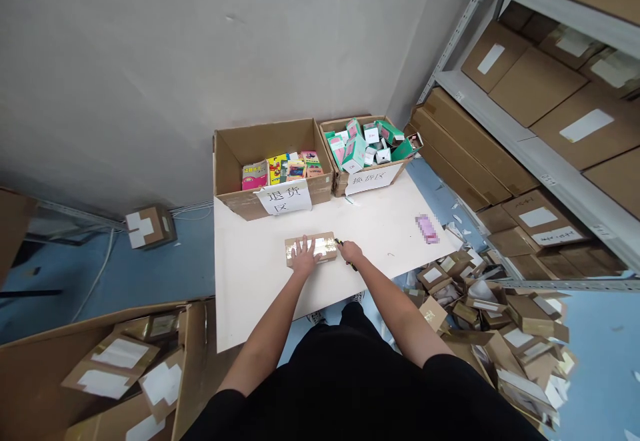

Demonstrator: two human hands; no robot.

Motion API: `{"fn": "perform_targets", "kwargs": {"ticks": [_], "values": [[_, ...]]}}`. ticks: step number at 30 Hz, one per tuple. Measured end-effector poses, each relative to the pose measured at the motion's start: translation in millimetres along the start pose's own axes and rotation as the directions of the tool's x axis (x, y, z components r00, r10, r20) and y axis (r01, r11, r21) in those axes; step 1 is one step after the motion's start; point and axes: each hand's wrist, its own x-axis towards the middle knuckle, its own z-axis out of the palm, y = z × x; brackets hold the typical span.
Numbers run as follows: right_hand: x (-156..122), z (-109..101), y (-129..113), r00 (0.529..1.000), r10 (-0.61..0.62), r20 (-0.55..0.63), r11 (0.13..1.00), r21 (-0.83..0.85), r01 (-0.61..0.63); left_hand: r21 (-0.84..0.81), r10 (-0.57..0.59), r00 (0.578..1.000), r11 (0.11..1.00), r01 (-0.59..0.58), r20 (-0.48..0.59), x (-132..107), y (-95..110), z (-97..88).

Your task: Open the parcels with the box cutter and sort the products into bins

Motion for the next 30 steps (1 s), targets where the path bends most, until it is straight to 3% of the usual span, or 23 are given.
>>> {"fn": "perform_targets", "kwargs": {"ticks": [11, 14, 17, 21, 24, 27, 30], "values": [[-25, 26, 29, 0.999, -0.028, 0.018, 0.995, 0.093, 0.026, 0.037, 0.001, 1.000, 0.999, -0.001, 0.011, -7, 3, -10.9], [-32, 37, 43, 0.994, -0.010, -0.113, 0.961, 0.273, 0.041, 0.041, 0.026, 1.000, 0.999, -0.026, 0.003, -7, 1, -23.2], [-36, 57, 45, 0.959, 0.126, -0.254, 0.869, 0.495, 0.017, 0.025, 0.077, 0.997, 0.997, -0.077, -0.026, -4, -9, -39.4], [-29, 96, 14, 0.937, 0.272, -0.217, 0.765, 0.639, -0.075, 0.008, 0.070, 0.996, 0.998, -0.070, -0.060, -6, -26, -48.9], [-13, 110, -22, 0.914, 0.322, -0.248, 0.787, 0.607, -0.112, 0.032, -0.027, 0.996, 0.999, 0.030, -0.089, -20, -34, -44.1], [11, 94, -55, 0.910, 0.299, -0.286, 0.866, 0.481, -0.133, 0.046, -0.159, 0.987, 0.986, 0.160, -0.028, -38, -40, -40.6], [37, 59, -78, 0.938, 0.257, -0.233, 0.900, 0.413, -0.144, -0.020, -0.101, 0.978, 0.994, 0.107, 0.181, -51, -50, -45.3]]}}
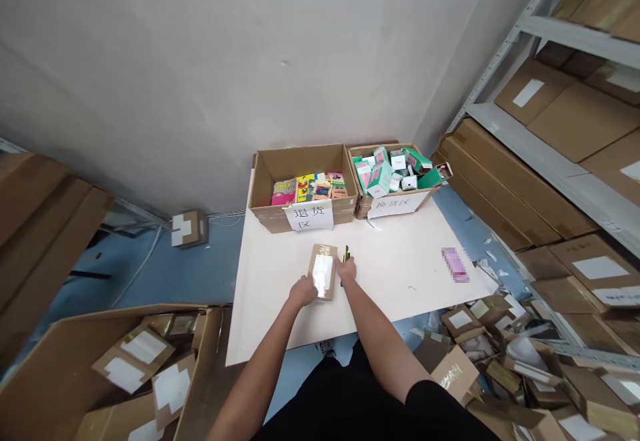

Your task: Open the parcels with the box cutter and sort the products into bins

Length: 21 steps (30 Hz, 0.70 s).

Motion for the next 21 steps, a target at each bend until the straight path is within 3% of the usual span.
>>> {"fn": "perform_targets", "kwargs": {"ticks": [2, 5, 8, 11, 13, 15, 17, 21], "values": [[15, -12, -15, 0.997, -0.047, 0.058, 0.999, 0.015, 0.047, -0.026, 0.048, 0.998, 0.999, -0.048, 0.033, -4, -6, -6.4], [23, -25, -10, 0.994, -0.106, 0.039, 0.988, 0.117, 0.101, -0.015, 0.111, 0.988, 0.994, -0.113, -0.103, 0, -5, -19.2], [6, -22, 27, 0.999, -0.039, 0.038, 0.985, 0.172, 0.032, 0.026, 0.320, 0.941, 0.947, -0.319, -0.107, 13, 6, -27.8], [-25, -2, 75, 0.983, -0.014, 0.185, 0.986, 0.167, -0.018, 0.060, 0.406, 0.914, 0.912, -0.406, 0.008, 27, 12, -23.9], [-39, 13, 96, 0.976, -0.025, 0.217, 0.985, 0.172, -0.013, 0.056, 0.355, 0.934, 0.933, -0.357, 0.034, 33, 10, -15.2], [-40, 20, 101, 0.980, -0.058, 0.191, 0.986, 0.164, 0.026, 0.026, 0.274, 0.961, 0.961, -0.275, 0.034, 36, 4, -6.3], [-28, 17, 87, 0.985, -0.076, 0.157, 0.991, 0.123, 0.056, -0.018, 0.165, 0.986, 0.986, -0.164, 0.039, 37, -1, -1.7], [6, -14, 27, 0.995, -0.028, 0.092, 0.999, -0.031, 0.031, -0.005, -0.026, 0.996, 1.000, 0.026, 0.091, 34, 2, -5.7]]}}
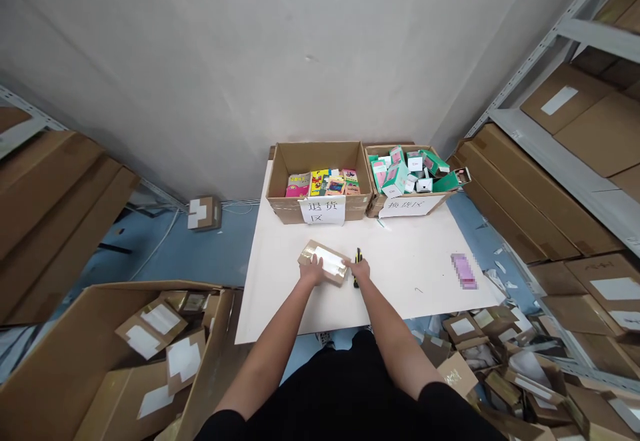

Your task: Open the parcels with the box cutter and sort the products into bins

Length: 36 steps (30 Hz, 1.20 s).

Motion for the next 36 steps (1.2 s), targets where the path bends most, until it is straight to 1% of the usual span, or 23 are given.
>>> {"fn": "perform_targets", "kwargs": {"ticks": [2, 3, 5, 6, 8, 10, 13, 15, 17, 21, 24, 27, 30, 34, 36], "values": [[10, -17, -28, 0.994, -0.072, -0.079, 0.992, -0.107, 0.063, 0.017, -0.015, 1.000, 1.000, 0.015, -0.006, -2, 7, -1.8], [13, -23, -37, 0.988, -0.108, -0.108, 0.985, -0.147, 0.092, 0.017, -0.009, 1.000, 1.000, 0.009, -0.019, -3, 11, -1.5], [15, -31, -46, 0.982, -0.149, -0.118, 0.982, -0.135, 0.133, 0.012, 0.011, 0.998, 1.000, -0.010, -0.055, -5, 18, 1.7], [14, -34, -45, 0.982, -0.147, -0.115, 0.986, -0.097, 0.136, 0.010, 0.030, 0.996, 1.000, -0.030, -0.085, -5, 21, 4.4], [11, -36, -31, 0.988, -0.128, -0.092, 0.992, 0.001, 0.128, 0.002, 0.089, 0.984, 0.996, -0.089, -0.154, -5, 23, 11.1], [7, -37, -7, 0.992, -0.120, -0.033, 0.990, 0.065, 0.122, -0.018, 0.133, 0.972, 0.990, -0.139, -0.195, -4, 23, 18.3], [0, -37, 28, 0.985, -0.140, 0.097, 0.988, 0.073, 0.133, -0.054, 0.130, 0.976, 0.988, -0.142, -0.176, 0, 20, 26.9], [-2, -37, 40, 0.978, -0.143, 0.152, 0.989, 0.058, 0.135, -0.057, 0.123, 0.980, 0.989, -0.133, -0.156, 3, 19, 30.5], [-1, -37, 41, 0.974, -0.137, 0.179, 0.990, 0.055, 0.129, -0.057, 0.126, 0.979, 0.989, -0.136, -0.158, 5, 19, 33.5], [5, -33, 27, 0.967, -0.131, 0.219, 0.991, 0.062, 0.121, -0.058, 0.123, 0.973, 0.989, -0.137, -0.195, 6, 20, 38.9], [9, -29, 23, 0.961, -0.149, 0.231, 0.988, 0.073, 0.135, -0.050, 0.113, 0.976, 0.991, -0.125, -0.186, 6, 21, 39.7], [8, -29, 30, 0.958, -0.170, 0.233, 0.985, 0.048, 0.163, -0.043, 0.110, 0.982, 0.992, -0.118, -0.155, 6, 22, 36.8], [2, -31, 42, 0.945, -0.199, 0.259, 0.979, 0.010, 0.203, -0.044, 0.107, 0.986, 0.993, -0.113, -0.124, 5, 23, 33.4], [-7, -33, 55, 0.922, -0.249, 0.296, 0.968, 0.039, 0.249, -0.061, 0.117, 0.988, 0.990, -0.123, -0.096, 3, 19, 29.6], [-10, -30, 63, 0.924, -0.242, 0.295, 0.970, 0.079, 0.229, -0.056, 0.137, 0.986, 0.988, -0.143, -0.100, 4, 18, 25.0]]}}
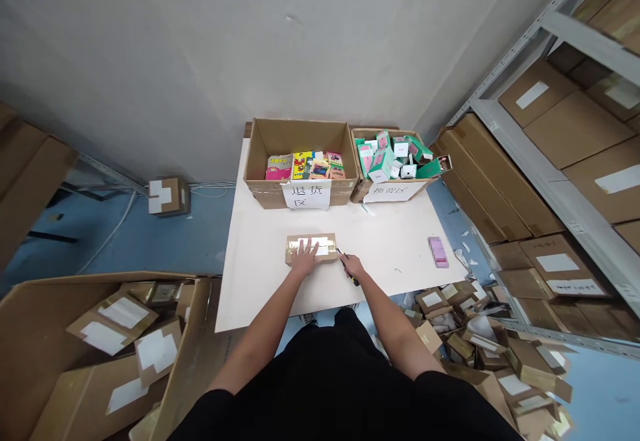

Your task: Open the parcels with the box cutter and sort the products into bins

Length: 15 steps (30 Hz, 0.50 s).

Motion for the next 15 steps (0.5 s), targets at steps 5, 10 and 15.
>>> {"fn": "perform_targets", "kwargs": {"ticks": [5, 10, 15], "values": [[-13, 15, 44, 0.975, 0.190, -0.115, 0.968, 0.185, -0.167, 0.027, 0.018, 1.000, 0.999, -0.018, 0.002, 9, -3, -23.1], [-21, 8, 96, 0.926, 0.285, -0.246, 0.946, 0.228, -0.231, 0.071, 0.053, 0.990, 0.997, -0.044, -0.131, 17, -31, -37.4], [1, -44, 104, 0.915, 0.250, -0.316, 0.955, 0.235, -0.180, 0.042, -0.094, 0.991, 0.994, 0.098, -0.097, 20, -53, -42.0]]}}
